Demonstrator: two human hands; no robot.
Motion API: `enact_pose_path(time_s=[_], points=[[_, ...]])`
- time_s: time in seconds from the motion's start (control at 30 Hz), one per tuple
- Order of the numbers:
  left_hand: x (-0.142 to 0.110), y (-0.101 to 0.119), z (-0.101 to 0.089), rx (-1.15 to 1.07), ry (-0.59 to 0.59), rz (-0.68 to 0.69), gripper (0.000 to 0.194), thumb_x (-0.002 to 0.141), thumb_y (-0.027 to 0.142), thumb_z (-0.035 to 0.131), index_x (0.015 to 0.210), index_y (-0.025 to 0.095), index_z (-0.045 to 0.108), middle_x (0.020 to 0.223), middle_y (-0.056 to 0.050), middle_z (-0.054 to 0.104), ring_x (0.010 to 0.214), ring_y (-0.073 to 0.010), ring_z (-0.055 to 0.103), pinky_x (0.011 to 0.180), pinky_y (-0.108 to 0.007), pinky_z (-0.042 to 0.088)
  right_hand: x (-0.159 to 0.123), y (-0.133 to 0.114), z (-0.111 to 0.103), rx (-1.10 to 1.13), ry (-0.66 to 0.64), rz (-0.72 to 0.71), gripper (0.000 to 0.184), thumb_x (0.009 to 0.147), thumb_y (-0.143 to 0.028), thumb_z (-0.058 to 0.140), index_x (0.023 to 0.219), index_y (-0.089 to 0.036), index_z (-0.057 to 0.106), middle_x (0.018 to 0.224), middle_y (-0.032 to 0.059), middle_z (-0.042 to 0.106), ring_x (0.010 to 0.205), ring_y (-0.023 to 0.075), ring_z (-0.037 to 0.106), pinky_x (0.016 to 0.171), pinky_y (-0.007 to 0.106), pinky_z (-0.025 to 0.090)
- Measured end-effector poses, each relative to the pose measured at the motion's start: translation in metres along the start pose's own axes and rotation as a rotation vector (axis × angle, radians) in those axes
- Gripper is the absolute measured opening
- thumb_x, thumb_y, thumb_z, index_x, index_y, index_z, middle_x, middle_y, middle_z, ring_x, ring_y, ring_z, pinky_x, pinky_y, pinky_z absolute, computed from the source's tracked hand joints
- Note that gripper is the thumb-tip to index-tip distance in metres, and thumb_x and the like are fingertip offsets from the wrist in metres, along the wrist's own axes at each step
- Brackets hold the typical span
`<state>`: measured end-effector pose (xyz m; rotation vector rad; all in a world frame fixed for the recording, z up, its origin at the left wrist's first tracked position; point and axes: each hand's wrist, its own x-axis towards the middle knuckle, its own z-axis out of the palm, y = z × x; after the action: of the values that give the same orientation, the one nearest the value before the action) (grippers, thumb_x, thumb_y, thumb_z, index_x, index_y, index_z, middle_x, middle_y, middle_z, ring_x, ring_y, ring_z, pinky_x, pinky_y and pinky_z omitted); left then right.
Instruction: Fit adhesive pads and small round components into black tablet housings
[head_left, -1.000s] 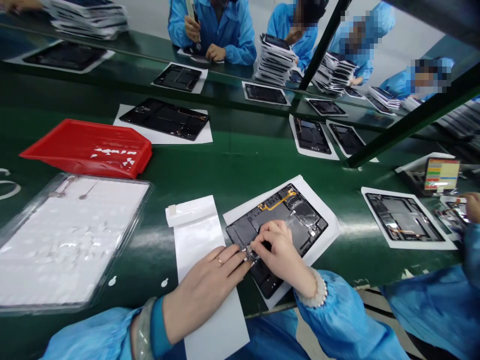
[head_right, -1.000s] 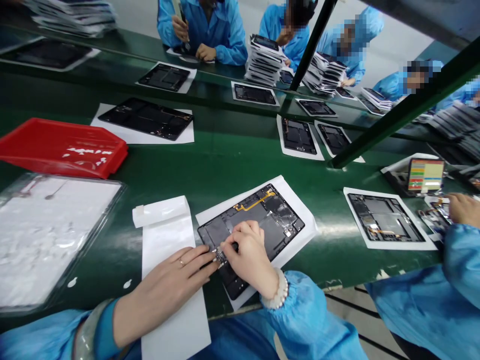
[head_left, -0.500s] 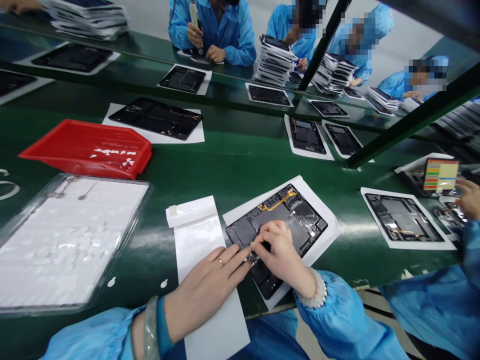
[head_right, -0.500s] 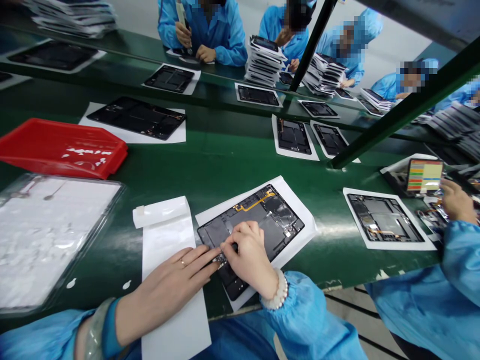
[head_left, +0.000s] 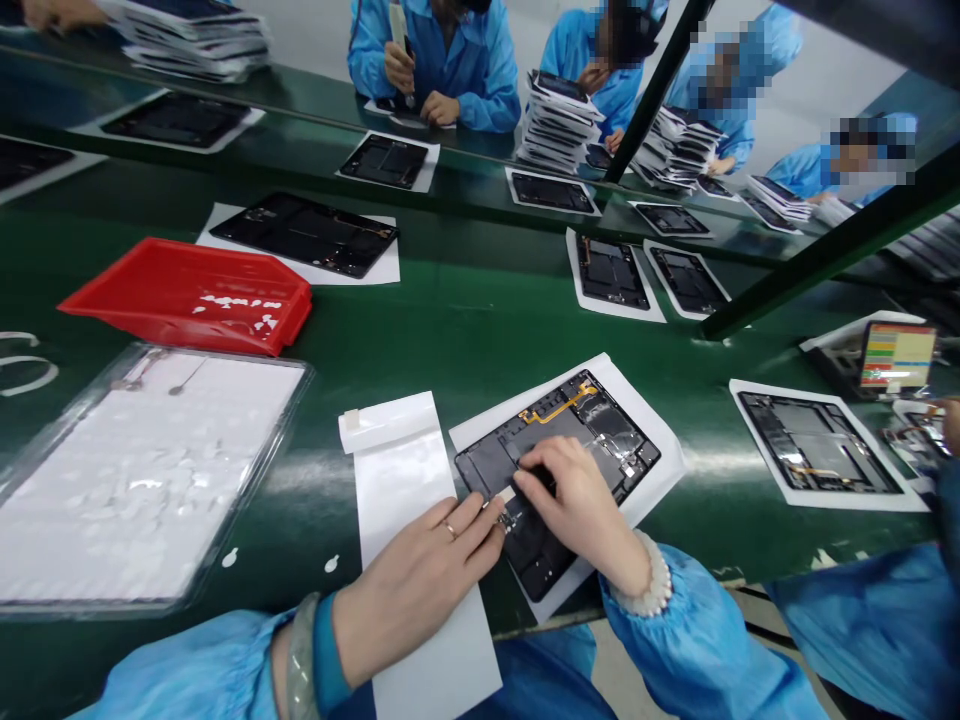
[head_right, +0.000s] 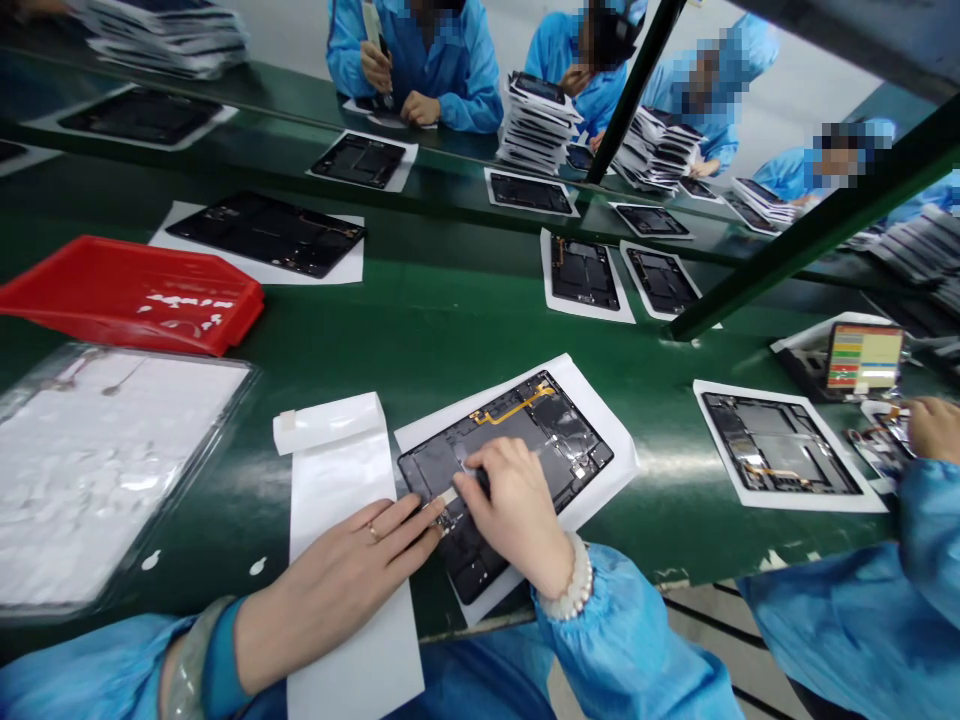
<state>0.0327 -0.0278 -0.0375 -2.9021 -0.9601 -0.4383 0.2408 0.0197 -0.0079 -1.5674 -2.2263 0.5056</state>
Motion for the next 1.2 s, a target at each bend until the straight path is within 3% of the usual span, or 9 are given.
enact_pose_path(time_s=[0.1,0.23,0.43,0.63,0.8,0.97,1.2], points=[[0.002,-0.003,-0.006,-0.063,-0.006,-0.019,0.031,0.089,0.007,0.039,0.114,0.016,0.056,0.128,-0.010,0.058,0.114,-0.0216,0.055,0.090,-0.033,0.046,0.002,0.016,-0.005,0.077,0.111,0.005,0.017,0.091,-0.029,0.049,0.099,-0.019,0.061,0.098,0.0093,0.062,0.094,0.0226,0.055,0.085,0.039,0.045],[0.007,-0.010,-0.013,-0.131,0.001,-0.112,0.024,0.096,0.019,0.036,0.103,0.016,0.059,0.120,-0.010,0.060,0.096,-0.0208,0.063,0.077,-0.033,0.053,0.002,0.028,-0.002,0.091,0.088,-0.016,0.015,0.091,-0.028,0.049,0.096,-0.021,0.061,0.096,0.0082,0.062,0.093,0.0221,0.056,0.084,0.039,0.044],[0.015,-0.013,-0.004,-0.115,-0.010,0.008,0.021,0.091,0.008,0.041,0.099,0.017,0.060,0.117,-0.008,0.063,0.101,-0.0218,0.059,0.081,-0.034,0.049,0.001,0.026,0.007,0.008,0.055,-0.023,0.014,0.092,-0.026,0.049,0.094,-0.021,0.062,0.096,0.0072,0.061,0.092,0.0223,0.052,0.084,0.039,0.040],[0.018,-0.012,-0.003,-0.125,-0.056,-0.020,0.023,0.087,0.006,0.047,0.102,0.019,0.058,0.120,-0.005,0.062,0.103,-0.0222,0.057,0.083,-0.035,0.044,0.000,0.025,0.006,0.007,0.048,-0.023,0.015,0.092,-0.026,0.048,0.094,-0.021,0.062,0.096,0.0071,0.060,0.093,0.0220,0.052,0.083,0.038,0.039],[0.027,-0.014,-0.009,-0.165,-0.064,0.000,0.023,0.085,0.001,0.045,0.095,0.018,0.056,0.111,-0.004,0.064,0.096,-0.0196,0.057,0.081,-0.033,0.042,0.000,0.025,0.006,0.011,0.042,-0.026,0.016,0.092,-0.025,0.047,0.092,-0.020,0.062,0.095,0.0071,0.061,0.092,0.0216,0.052,0.082,0.037,0.038],[0.033,-0.018,-0.010,-0.167,-0.100,-0.006,0.007,0.087,0.013,0.054,0.089,0.019,0.055,0.106,-0.004,0.064,0.089,-0.0199,0.056,0.073,-0.034,0.040,-0.001,0.027,0.006,-0.001,0.057,-0.039,0.014,0.092,-0.024,0.049,0.092,-0.020,0.063,0.095,0.0061,0.061,0.092,0.0207,0.052,0.081,0.036,0.038],[0.033,-0.020,-0.011,-0.206,-0.079,0.016,0.010,0.084,0.021,0.063,0.089,0.019,0.054,0.107,-0.001,0.065,0.093,-0.0198,0.055,0.075,-0.034,0.037,-0.001,0.026,0.006,0.014,0.057,-0.050,0.013,0.091,-0.023,0.050,0.090,-0.021,0.062,0.093,0.0057,0.061,0.090,0.0205,0.052,0.080,0.036,0.037]])
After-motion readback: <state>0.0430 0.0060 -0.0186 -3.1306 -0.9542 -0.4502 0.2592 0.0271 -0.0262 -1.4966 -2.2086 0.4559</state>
